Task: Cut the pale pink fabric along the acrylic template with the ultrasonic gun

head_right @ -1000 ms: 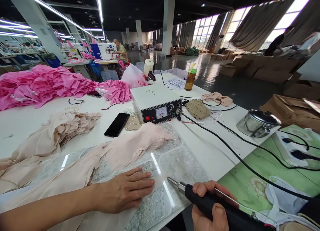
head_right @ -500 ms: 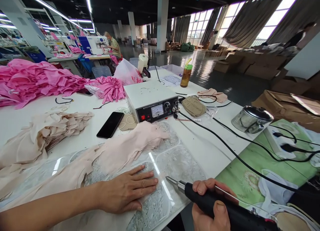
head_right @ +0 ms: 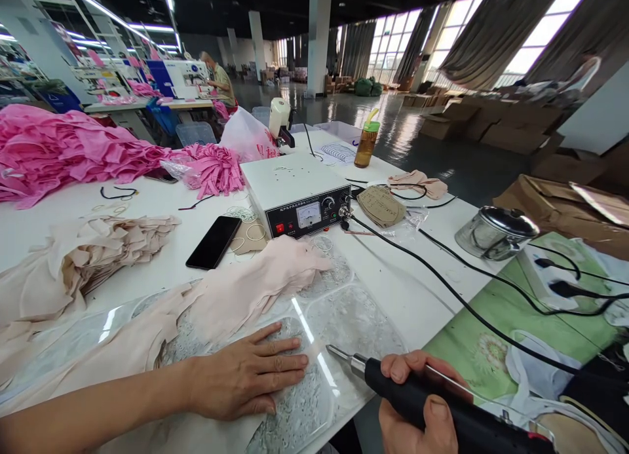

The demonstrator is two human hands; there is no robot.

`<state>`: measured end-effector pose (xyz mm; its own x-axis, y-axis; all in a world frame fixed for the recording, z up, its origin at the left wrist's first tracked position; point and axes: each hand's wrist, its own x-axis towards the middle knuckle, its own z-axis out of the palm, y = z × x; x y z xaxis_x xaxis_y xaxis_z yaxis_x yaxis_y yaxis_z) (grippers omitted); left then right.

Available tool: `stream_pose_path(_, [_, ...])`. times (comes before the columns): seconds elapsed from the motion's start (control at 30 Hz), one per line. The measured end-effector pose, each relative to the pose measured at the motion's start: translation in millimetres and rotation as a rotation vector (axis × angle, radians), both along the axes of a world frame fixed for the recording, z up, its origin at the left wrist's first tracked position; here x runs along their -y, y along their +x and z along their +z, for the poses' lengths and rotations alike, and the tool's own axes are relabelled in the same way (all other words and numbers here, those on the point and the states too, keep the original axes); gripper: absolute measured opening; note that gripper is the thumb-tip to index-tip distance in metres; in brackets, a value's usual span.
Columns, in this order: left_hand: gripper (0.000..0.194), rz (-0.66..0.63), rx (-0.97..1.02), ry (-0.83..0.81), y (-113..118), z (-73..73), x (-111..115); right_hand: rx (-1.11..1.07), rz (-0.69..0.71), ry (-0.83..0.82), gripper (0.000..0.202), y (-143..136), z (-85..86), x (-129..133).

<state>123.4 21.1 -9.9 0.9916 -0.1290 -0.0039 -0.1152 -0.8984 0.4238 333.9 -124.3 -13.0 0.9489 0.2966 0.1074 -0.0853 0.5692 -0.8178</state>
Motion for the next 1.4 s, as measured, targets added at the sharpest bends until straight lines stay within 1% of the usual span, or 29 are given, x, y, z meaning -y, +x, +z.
stream_pose_path(0.1, [0.048, 0.008, 0.023, -0.014, -0.3, -1.0, 0.0, 0.011, 0.015, 0.001, 0.021, 1.4, -0.8, 1.1])
stream_pose_path(0.3, [0.047, 0.006, 0.015, 0.009, 0.1, -1.1, -0.5, 0.066, 0.037, 0.018, 0.019, 2.3, -3.1, 0.1])
stream_pose_path(0.53, [0.05, -0.015, -0.003, 0.018, 0.3, 3.3, -1.6, 0.03, 0.022, 0.019, 0.02, 1.6, 0.6, 0.7])
stream_pose_path(0.67, [0.051, -0.007, 0.034, 0.023, 0.1, 2.4, -2.1, 0.013, 0.012, 0.02, 0.022, 1.8, 1.1, -0.7])
stream_pose_path(0.77, [0.05, -0.013, 0.047, 0.05, -0.4, 0.9, -2.6, 0.014, 0.022, 0.015, 0.02, 2.1, 0.5, -1.4])
stream_pose_path(0.93, [0.048, -0.038, 0.009, 0.08, -0.9, -0.9, -2.9, 0.015, 0.027, 0.014, 0.02, 3.3, -1.0, -0.6])
stream_pose_path(1.23, [0.048, -0.035, 0.016, 0.079, -0.1, 2.2, -3.2, 0.073, 0.035, 0.033, 0.016, 2.5, 3.6, -0.1])
stream_pose_path(1.4, [0.048, -0.023, 0.06, 0.081, -0.5, 1.6, -3.1, 0.065, 0.046, 0.032, 0.017, 1.1, 3.8, -0.7])
